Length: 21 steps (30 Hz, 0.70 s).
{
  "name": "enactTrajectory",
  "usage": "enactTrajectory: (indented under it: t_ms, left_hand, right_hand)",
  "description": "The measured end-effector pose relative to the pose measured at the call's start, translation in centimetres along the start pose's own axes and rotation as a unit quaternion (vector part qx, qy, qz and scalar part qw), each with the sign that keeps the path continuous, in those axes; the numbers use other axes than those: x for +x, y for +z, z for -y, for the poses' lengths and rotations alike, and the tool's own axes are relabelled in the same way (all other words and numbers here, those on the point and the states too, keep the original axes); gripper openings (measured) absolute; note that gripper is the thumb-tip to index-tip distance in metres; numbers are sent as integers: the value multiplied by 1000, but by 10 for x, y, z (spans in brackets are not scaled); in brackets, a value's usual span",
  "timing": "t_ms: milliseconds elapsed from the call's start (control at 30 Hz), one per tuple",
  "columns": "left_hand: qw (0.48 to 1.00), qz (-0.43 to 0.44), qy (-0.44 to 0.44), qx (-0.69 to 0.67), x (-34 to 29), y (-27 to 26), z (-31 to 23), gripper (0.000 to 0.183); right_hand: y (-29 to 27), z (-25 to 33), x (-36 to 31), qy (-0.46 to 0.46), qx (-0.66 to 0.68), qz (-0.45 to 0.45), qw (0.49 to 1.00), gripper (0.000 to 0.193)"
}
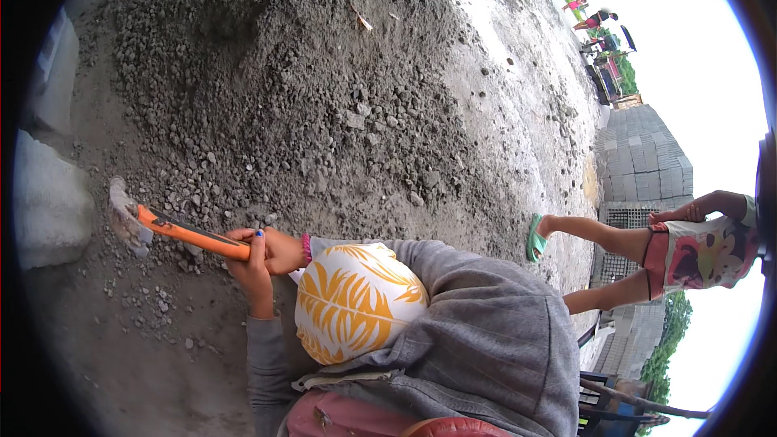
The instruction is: The person repeatedly strikes and breaks rubble and gravel on the ground using a hammer.
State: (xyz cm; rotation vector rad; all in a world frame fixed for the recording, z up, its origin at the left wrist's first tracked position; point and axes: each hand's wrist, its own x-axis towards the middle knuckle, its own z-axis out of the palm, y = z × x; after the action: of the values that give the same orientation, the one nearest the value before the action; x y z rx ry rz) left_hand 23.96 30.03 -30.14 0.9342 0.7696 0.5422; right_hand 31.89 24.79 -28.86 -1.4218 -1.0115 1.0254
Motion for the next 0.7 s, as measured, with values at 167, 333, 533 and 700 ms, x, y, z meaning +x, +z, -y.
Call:
enactTrajectory:
  t_ms: [167,333,533,700]
  left_hand:
    - [977,60,186,86,5,-1,12,9]
    - [961,-47,-203,-183,10,-33,79,9]
    - [991,-4,-114,-72,1,-4,25,8]
    - [976,163,129,63,23,-13,-26,25]
  right_hand:
    - [-2,-40,0,-75,-78,39,993,27]
    - [17,-44,-15,170,-219,-35,960,35]
    - [8,-14,-13,151,-148,-86,974,41]
    - [-14,3,9,24,-43,22,999,29]
